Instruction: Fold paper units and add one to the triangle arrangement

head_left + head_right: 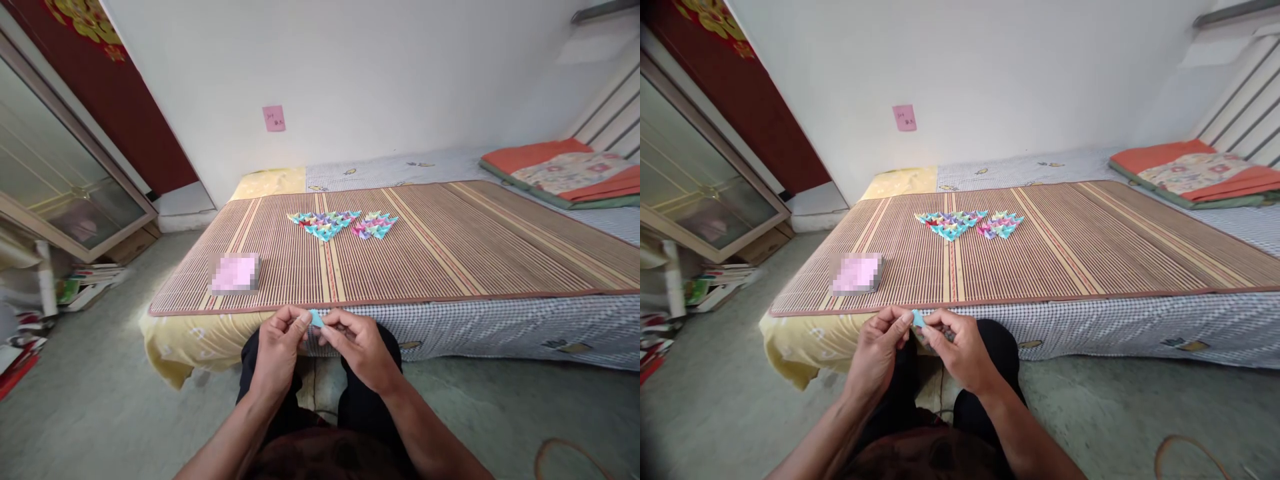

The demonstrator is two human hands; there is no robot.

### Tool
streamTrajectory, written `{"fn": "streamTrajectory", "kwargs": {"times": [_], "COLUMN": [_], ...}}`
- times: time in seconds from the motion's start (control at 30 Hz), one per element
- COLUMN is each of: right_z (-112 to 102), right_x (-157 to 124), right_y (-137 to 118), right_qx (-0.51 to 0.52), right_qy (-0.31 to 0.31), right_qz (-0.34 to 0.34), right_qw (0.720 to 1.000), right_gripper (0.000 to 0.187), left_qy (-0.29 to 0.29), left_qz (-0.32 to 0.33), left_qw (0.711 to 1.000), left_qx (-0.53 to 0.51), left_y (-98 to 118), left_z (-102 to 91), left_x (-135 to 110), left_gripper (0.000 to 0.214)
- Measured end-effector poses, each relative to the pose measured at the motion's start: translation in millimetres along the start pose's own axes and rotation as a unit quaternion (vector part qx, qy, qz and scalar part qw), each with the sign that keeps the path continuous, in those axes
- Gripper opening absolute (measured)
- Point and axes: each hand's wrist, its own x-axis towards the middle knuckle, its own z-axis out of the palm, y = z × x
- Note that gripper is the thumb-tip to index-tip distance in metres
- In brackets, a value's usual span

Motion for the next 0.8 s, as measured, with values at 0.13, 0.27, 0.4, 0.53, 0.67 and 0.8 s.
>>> {"fn": "streamTrajectory", "kwargs": {"times": [0.13,0.27,0.4,0.53,0.67,0.8], "right_z": [-3,2,7,8,11,13], "right_x": [0,-1,-4,-6,-7,-9], "right_y": [0,1,-4,-9,-10,-10], "right_qx": [0.046,0.036,-0.024,-0.120,-0.154,-0.155], "right_qy": [-0.046,-0.051,-0.024,0.017,0.028,0.029], "right_qz": [0.024,0.009,-0.020,-0.052,-0.071,-0.080], "right_qw": [0.998,0.998,0.999,0.991,0.985,0.984], "right_gripper": [0.030,0.034,0.033,0.035,0.035,0.032], "left_qy": [-0.006,-0.053,-0.086,-0.081,-0.066,-0.080], "left_qz": [-0.020,-0.054,-0.077,-0.071,-0.013,0.008], "left_qw": [0.999,0.994,0.989,0.991,0.997,0.997], "left_qx": [-0.030,-0.077,-0.095,-0.080,-0.022,-0.006], "left_y": [3,7,5,2,5,6], "left_z": [1.6,4.4,3.2,2.3,1.4,-2.3], "left_x": [-2,-6,-8,-10,-15,-16], "left_gripper": [0.034,0.039,0.038,0.035,0.029,0.029]}}
